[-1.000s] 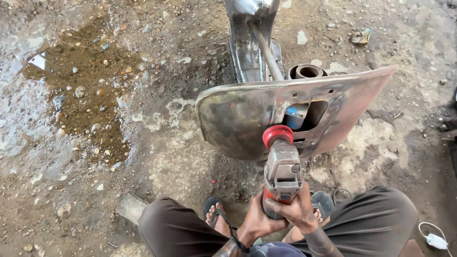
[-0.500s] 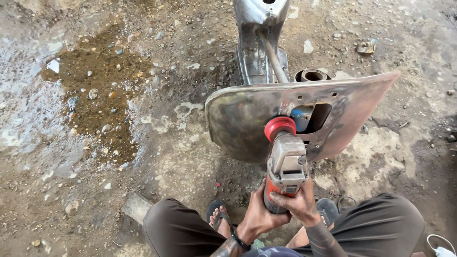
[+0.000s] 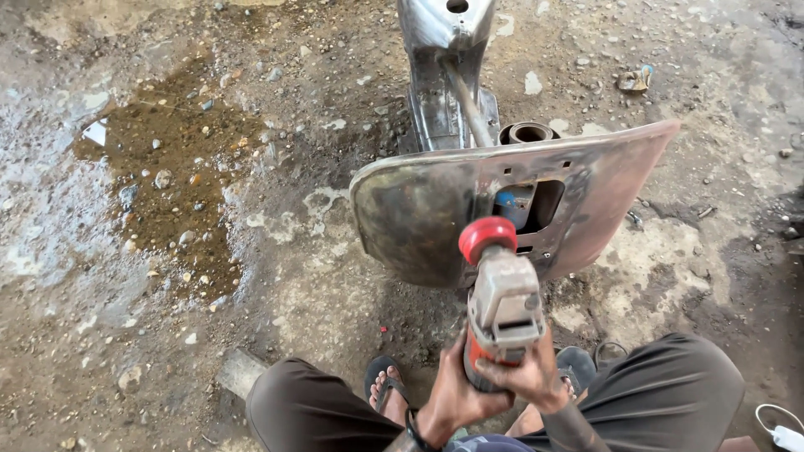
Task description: Using a power angle grinder to sand and smooth the metal frame of a motorcycle.
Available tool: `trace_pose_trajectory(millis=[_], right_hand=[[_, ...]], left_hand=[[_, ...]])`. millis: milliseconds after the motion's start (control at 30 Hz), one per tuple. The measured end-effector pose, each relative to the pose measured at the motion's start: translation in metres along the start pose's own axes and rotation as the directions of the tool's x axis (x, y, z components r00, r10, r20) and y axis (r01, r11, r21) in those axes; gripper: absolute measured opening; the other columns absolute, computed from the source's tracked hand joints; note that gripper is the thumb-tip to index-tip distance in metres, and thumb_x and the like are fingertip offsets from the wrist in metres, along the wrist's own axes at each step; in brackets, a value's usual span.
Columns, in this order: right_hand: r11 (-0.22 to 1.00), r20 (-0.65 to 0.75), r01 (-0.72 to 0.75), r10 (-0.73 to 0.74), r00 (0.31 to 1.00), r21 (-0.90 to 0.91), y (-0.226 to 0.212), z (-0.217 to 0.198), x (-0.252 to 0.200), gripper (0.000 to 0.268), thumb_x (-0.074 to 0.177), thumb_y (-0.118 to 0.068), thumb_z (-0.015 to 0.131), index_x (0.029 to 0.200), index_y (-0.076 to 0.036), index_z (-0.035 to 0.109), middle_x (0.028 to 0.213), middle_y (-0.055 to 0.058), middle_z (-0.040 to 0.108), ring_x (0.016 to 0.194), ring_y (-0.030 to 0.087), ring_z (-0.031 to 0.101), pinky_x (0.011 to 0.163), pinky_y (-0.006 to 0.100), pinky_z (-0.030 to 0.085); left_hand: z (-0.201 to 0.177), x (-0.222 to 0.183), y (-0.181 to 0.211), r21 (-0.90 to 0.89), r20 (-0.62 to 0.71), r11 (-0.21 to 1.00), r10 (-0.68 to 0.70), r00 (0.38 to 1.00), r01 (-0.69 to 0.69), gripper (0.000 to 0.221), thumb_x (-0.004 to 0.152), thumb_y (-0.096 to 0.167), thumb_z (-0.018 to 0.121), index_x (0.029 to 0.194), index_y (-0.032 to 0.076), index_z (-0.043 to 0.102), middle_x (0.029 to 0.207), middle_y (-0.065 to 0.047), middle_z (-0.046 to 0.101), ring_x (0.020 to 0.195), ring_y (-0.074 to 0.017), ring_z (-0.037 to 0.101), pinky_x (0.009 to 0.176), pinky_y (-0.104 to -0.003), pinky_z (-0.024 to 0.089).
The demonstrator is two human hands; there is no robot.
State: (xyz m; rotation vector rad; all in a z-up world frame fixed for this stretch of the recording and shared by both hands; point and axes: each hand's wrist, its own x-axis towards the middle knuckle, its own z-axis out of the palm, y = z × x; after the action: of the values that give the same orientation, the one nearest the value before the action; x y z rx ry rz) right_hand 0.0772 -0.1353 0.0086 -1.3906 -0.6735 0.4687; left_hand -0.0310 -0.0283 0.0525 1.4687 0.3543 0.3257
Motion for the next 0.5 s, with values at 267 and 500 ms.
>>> trace_pose_trajectory(millis=[267,500], right_hand=[[0.988,-0.010,-0.109,0.111,0.994,0.110,0.020,0.000,-0.022,0.066,0.065,-0.017,0.093,0.122,0.001,0.065,0.106,0.016,0.081,0.096,0.028,0.081,0.086,0.040,0.067],[0.997,-0.003,-0.074,0.074,0.997,0.036,0.004,0.010,-0.003,0.058,0.068,-0.031,0.090,0.114,-0.001,0.072,0.100,0.012,0.080,0.090,0.024,0.079,0.082,0.039,0.067]], left_hand=[[0.009,-0.015,-0.029,-0.008,0.038,0.993,-0.121,0.992,0.121,0.054,0.064,0.025,0.076,0.111,0.002,0.069,0.097,-0.009,0.076,0.087,-0.0168,0.070,0.065,-0.039,0.059],[0.005,-0.005,-0.024,-0.064,0.038,0.988,-0.139,0.990,0.141,0.056,0.061,0.020,0.075,0.113,0.000,0.068,0.096,-0.010,0.077,0.081,-0.0200,0.073,0.066,-0.035,0.064]])
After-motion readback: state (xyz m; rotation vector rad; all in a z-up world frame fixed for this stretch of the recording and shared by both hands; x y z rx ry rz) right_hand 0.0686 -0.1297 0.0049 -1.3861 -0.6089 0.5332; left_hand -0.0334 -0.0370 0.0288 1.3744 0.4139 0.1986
